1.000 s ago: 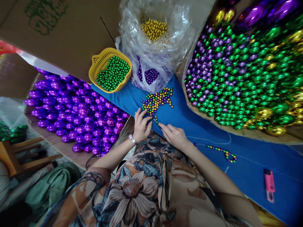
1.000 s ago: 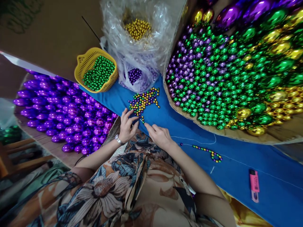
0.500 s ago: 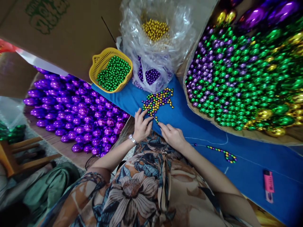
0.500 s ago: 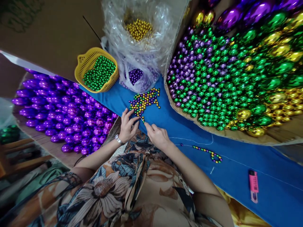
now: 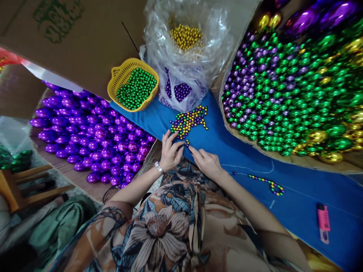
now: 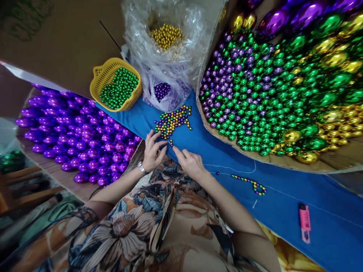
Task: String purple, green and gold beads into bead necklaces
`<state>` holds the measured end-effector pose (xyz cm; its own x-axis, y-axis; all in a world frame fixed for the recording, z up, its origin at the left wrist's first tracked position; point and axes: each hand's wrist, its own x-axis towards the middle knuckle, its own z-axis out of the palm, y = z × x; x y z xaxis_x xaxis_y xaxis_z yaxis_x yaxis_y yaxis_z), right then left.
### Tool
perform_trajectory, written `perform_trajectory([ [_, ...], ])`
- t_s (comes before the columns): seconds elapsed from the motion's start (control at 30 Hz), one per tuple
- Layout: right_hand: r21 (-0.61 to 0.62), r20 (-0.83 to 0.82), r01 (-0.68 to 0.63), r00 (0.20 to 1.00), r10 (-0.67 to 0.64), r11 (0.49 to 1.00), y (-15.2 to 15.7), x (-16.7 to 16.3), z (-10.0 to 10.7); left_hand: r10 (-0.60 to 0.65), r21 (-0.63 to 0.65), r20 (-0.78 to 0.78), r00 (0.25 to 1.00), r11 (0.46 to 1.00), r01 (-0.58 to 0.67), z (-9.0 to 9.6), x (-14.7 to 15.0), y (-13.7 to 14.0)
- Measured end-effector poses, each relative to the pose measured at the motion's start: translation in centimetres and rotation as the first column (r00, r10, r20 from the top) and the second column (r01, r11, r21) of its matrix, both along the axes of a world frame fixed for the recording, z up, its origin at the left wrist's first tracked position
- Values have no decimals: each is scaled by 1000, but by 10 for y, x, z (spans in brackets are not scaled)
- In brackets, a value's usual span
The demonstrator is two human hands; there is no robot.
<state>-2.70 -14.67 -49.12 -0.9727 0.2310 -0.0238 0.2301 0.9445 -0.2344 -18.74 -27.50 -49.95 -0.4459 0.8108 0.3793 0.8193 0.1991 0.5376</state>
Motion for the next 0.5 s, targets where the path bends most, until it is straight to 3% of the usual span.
perform_trajectory([
  [0.23,-46,-54,35,998,-38,998,10,15,13,3,-25,9,1000,1000,-2,-1,0,1],
  [0.5,-53,-92,-2,996,-3,999,4,17,6,5,-69,22,1000,998,-4,-2,1,-2],
])
